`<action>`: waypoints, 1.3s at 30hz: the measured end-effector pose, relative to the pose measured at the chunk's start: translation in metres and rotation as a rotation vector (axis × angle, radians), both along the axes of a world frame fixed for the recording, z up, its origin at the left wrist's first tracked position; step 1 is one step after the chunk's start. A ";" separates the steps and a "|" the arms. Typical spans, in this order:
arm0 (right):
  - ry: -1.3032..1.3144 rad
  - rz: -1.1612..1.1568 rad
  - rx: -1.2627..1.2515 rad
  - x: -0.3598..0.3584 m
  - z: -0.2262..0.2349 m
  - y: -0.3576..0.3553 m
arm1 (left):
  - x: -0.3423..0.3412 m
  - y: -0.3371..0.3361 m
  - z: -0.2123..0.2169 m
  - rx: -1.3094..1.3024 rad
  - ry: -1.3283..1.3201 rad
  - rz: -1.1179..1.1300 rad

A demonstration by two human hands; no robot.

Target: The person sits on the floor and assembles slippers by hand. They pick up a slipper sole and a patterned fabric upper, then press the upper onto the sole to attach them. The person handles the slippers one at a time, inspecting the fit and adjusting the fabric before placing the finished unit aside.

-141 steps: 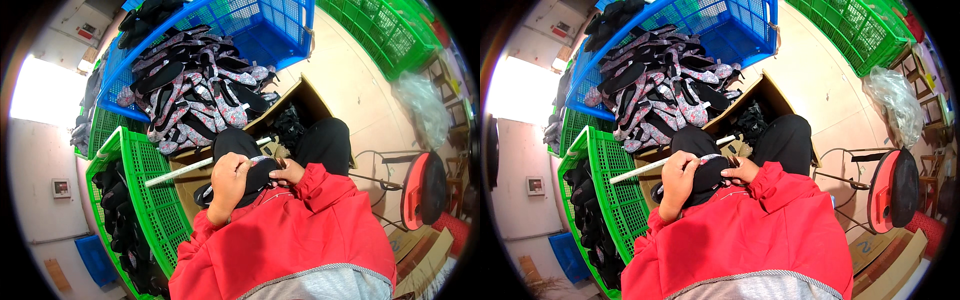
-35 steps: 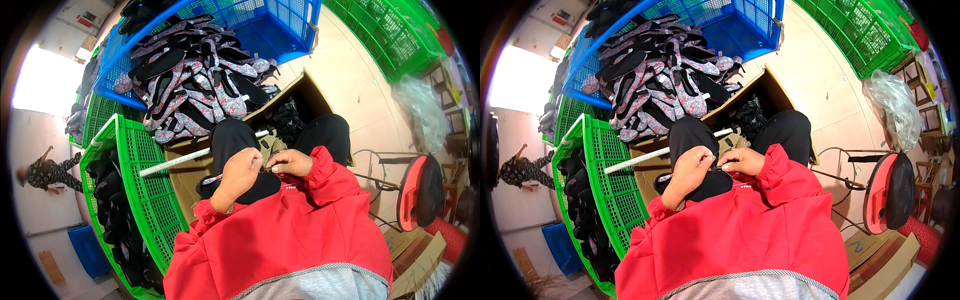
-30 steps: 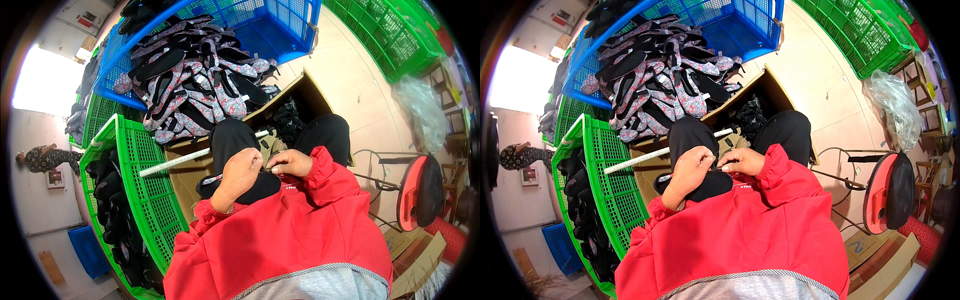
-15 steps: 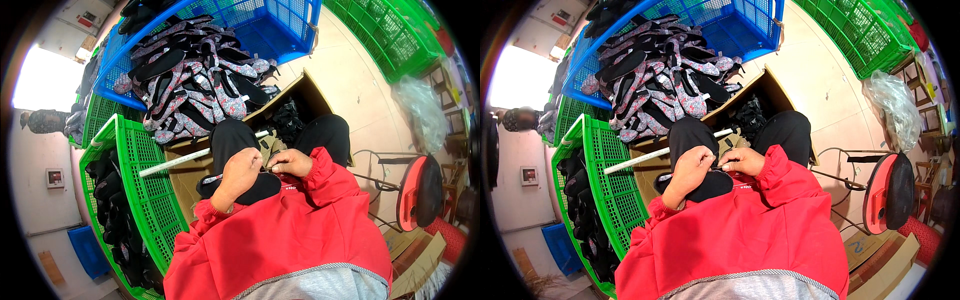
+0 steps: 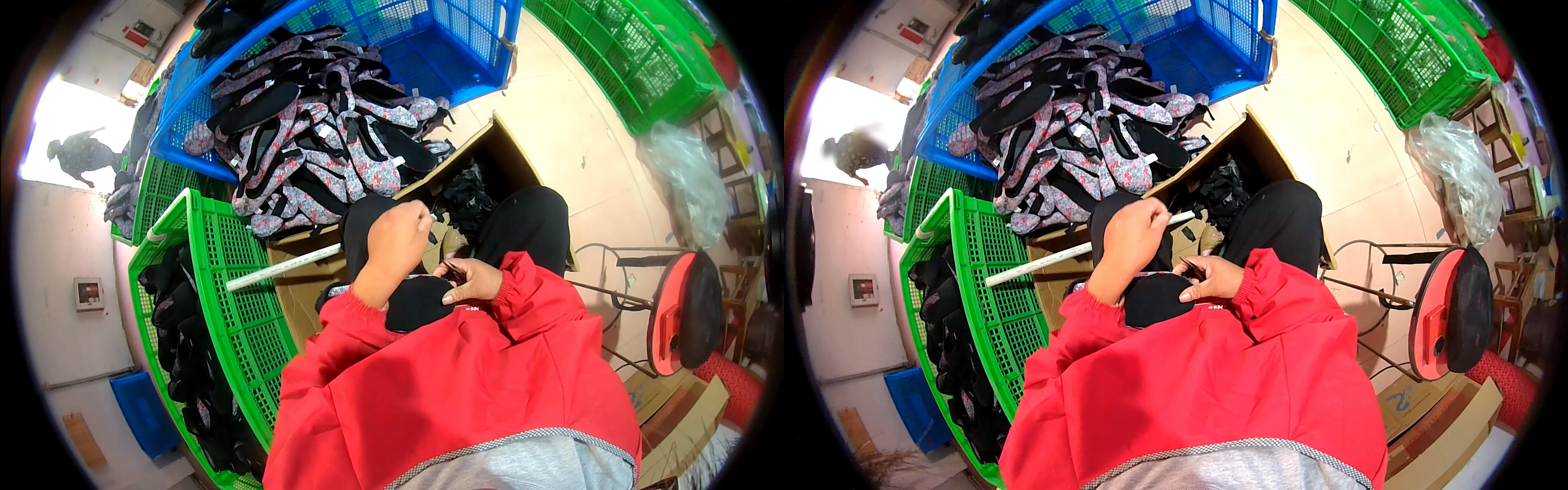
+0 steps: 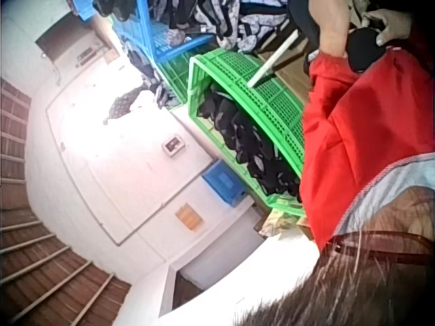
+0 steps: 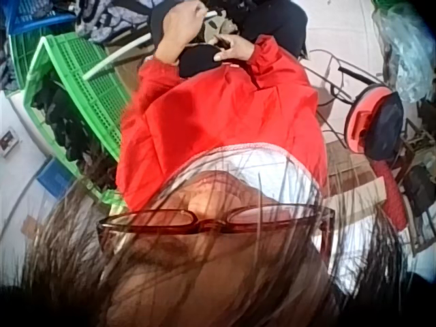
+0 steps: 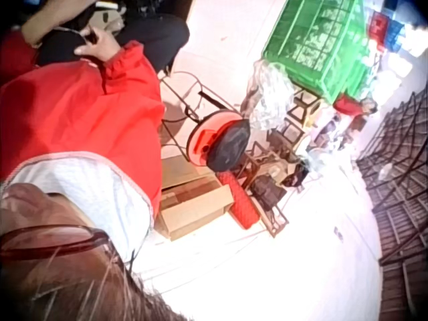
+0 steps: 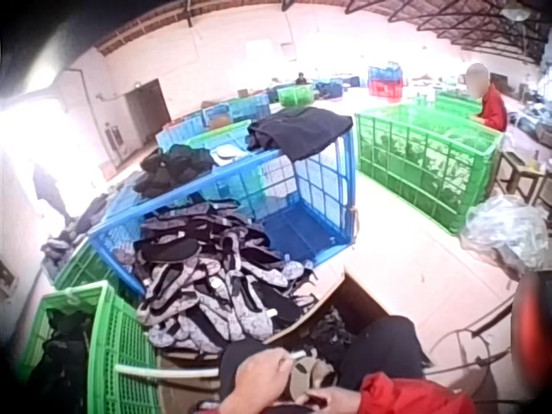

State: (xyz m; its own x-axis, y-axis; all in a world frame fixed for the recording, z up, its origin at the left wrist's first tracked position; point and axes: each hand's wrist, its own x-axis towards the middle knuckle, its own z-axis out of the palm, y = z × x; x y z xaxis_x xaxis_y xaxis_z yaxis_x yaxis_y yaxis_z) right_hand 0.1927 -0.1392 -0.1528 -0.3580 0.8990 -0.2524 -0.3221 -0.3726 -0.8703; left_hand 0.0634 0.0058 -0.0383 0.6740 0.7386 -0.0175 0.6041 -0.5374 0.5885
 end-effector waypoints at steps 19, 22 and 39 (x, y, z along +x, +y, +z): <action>0.227 -0.133 -0.039 0.006 0.002 0.001 | -0.029 0.029 0.062 0.007 0.028 0.018; 0.298 -0.178 0.045 0.010 0.007 0.001 | -0.044 0.017 0.072 -0.078 -0.065 -0.033; 0.279 -0.178 0.043 0.009 0.009 -0.001 | -0.050 -0.032 0.035 -0.064 -0.007 -0.256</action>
